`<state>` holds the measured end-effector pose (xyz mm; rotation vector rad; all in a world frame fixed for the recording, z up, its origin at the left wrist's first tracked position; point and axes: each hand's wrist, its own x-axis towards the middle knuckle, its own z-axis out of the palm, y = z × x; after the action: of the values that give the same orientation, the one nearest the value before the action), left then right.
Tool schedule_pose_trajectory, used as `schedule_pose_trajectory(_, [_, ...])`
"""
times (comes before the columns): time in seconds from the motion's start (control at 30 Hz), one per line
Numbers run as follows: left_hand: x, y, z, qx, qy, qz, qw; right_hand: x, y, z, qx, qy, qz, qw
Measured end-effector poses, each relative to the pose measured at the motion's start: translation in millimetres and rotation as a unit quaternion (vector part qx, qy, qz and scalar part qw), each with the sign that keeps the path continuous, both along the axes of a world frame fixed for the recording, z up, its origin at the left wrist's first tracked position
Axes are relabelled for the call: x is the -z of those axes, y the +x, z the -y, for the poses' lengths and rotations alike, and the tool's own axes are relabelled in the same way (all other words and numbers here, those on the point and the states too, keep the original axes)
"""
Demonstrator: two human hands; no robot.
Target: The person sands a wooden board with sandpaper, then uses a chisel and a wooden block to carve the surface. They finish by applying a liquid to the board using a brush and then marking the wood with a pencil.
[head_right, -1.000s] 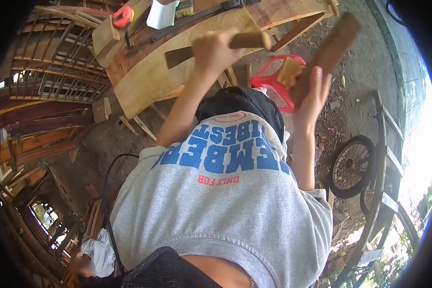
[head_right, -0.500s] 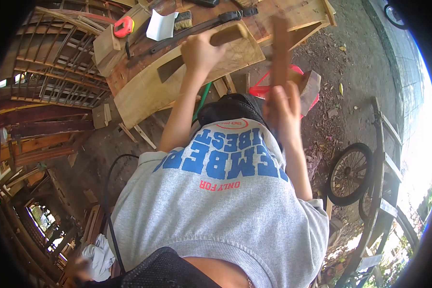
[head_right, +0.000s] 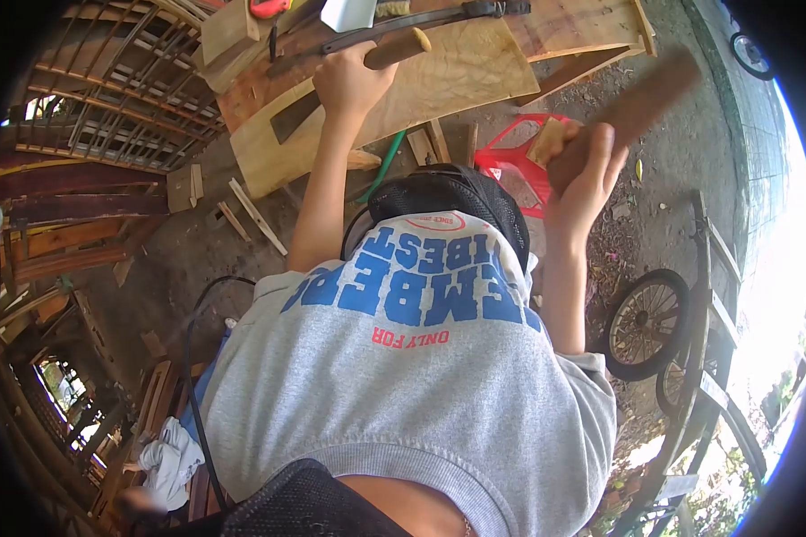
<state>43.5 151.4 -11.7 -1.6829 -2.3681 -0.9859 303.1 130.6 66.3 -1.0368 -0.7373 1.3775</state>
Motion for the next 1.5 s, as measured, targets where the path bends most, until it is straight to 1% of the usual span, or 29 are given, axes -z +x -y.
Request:
schedule_pose_trajectory(0.03, [-4.8, -0.1, 2.4, 0.009, 0.007, 0.011, 1.0, 1.8, -15.0, 4.4, 0.061, 0.03, -0.068, 0.995])
schedule_pose_trajectory(0.07, [2.6, 15.0, -10.1, 0.007, 0.009, 0.011, 1.0, 17.2, -20.7, 2.4, 0.099, -0.001, -0.01, 0.995])
schedule_pose_trajectory(0.1, [1.7, 17.8, -11.2, 0.009, 0.013, 0.015, 1.0, 35.6, -11.7, 22.4, -0.094, -0.021, 0.123, 0.988])
schedule_pose_trajectory(0.13, [0.4, 17.6, -10.9, 0.012, 0.017, 0.017, 1.0, 69.4, -12.6, 30.3, -0.181, 0.022, 0.266, 0.947])
schedule_pose_trajectory(0.2, [6.4, 6.4, -6.8, -0.002, 0.007, -0.002, 1.0, 13.0, -35.3, 47.4, -0.265, -0.148, 0.159, 0.939])
schedule_pose_trajectory(0.3, [5.3, 1.0, 0.0, -0.009, 0.006, -0.018, 1.0, 8.0, -13.0, 18.1, -0.179, -0.025, 0.097, 0.979])
schedule_pose_trajectory(0.33, [2.3, -1.6, 1.6, -0.002, 0.019, -0.02, 1.0, 19.2, -13.4, 7.9, -0.11, 0.013, 0.018, 0.994])
schedule_pose_trajectory(0.4, [2.2, -2.3, 3.0, -0.003, 0.035, -0.013, 0.999, 15.1, -47.6, 15.6, 0.057, -0.011, -0.035, 0.998])
schedule_pose_trajectory(0.43, [1.6, -2.1, 2.1, -0.004, 0.052, -0.007, 0.999, 33.0, -49.0, 28.0, -0.005, -0.033, 0.023, 0.999])
schedule_pose_trajectory(0.47, [0.6, -3.9, 1.0, -0.006, 0.054, -0.007, 0.998, 92.7, -31.2, 35.3, -0.156, 0.046, 0.204, 0.965])
schedule_pose_trajectory(0.5, [0.5, -6.9, -0.2, -0.014, 0.053, 0.006, 0.998, 33.8, -50.8, 50.2, -0.274, -0.137, 0.119, 0.944])
schedule_pose_trajectory(0.53, [1.0, -9.4, 2.0, -0.019, 0.048, 0.019, 0.998, 28.3, -50.5, 55.7, -0.305, -0.197, 0.065, 0.929])
schedule_pose_trajectory(0.6, [-4.2, -16.6, 4.1, -0.019, 0.04, 0.03, 0.999, 27.2, -39.2, 44.2, -0.252, -0.109, 0.096, 0.957])
schedule_pose_trajectory(0.63, [-3.2, -18.1, 4.0, -0.013, 0.055, 0.029, 0.998, 27.7, -35.6, 32.9, -0.175, -0.066, 0.064, 0.98])
schedule_pose_trajectory(0.73, [-2.5, -17.0, 5.4, -0.005, 0.063, 0.022, 0.998, 18.6, -44.8, 16.9, 0.0, 0.017, -0.086, 0.996])
schedule_pose_trajectory(0.8, [-1.9, -14.8, 6.8, -0.004, 0.055, 0.015, 0.998, 41.7, -56.6, 38.0, -0.043, 0.003, 0.07, 0.997])
schedule_pose_trajectory(0.83, [-0.3, -13.7, 6.4, -0.002, 0.078, 0.012, 0.997, 44.4, -56.2, 45.2, -0.211, 0.002, 0.102, 0.972])
schedule_pose_trajectory(0.87, [1.2, -14.5, 6.4, -0.001, 0.101, 0.01, 0.995, 28.1, -56.2, 48.6, -0.321, -0.131, 0.073, 0.935])
schedule_pose_trajectory(0.93, [1.3, -26.3, 9.2, -0.01, 0.073, 0.016, 0.997, 25.6, -45.6, 43.9, -0.271, -0.114, 0.113, 0.949])
schedule_pose_trajectory(0.97, [1.5, -29.6, 9.9, -0.022, 0.047, 0.023, 0.998, 25.0, -39.6, 34.2, -0.214, -0.064, 0.126, 0.967])
schedule_pose_trajectory(1.07, [-2.2, -27.9, 12.3, -0.019, 0.052, 0.029, 0.998, 22.9, -49.5, 12.5, -0.027, 0.017, -0.033, 0.999])
schedule_pose_trajectory(1.13, [2.1, -26.6, 13.5, -0.023, 0.059, 0.011, 0.998, 32.9, -74.6, 26.0, 0.009, 0.032, 0.037, 0.999])
schedule_pose_trajectory(1.17, [4.7, -25.6, 12.8, -0.026, 0.066, -0.008, 0.997, 54.8, -61.4, 34.2, -0.153, -0.026, 0.081, 0.984])
schedule_pose_trajectory(1.2, [6.2, -27.4, 12.5, -0.025, 0.07, -0.012, 0.997, 67.0, -71.2, 40.6, -0.249, 0.04, 0.217, 0.943])
schedule_pose_trajectory(1.23, [8.1, -30.3, 15.2, -0.035, 0.051, -0.008, 0.998, 69.2, -62.6, 46.4, -0.288, -0.03, 0.149, 0.945])
schedule_pose_trajectory(1.27, [8.6, -34.0, 19.2, -0.043, 0.031, -0.004, 0.999, 39.8, -65.9, 52.5, -0.324, -0.1, 0.079, 0.937])
schedule_pose_trajectory(1.33, [2.4, -35.4, 27.3, -0.029, 0.036, -0.017, 0.999, 32.7, -49.1, 39.2, -0.285, -0.122, 0.098, 0.946])
schedule_pose_trajectory(1.47, [-17.1, -10.6, 25.8, 0.005, 0.077, -0.025, 0.997, 29.7, -16.2, 14.8, -0.136, -0.068, 0.06, 0.987])
schedule_pose_trajectory(1.5, [-22.8, 2.1, 19.2, 0.045, 0.091, -0.008, 0.995, 31.4, -8.7, 10.1, -0.112, -0.077, 0.046, 0.99])
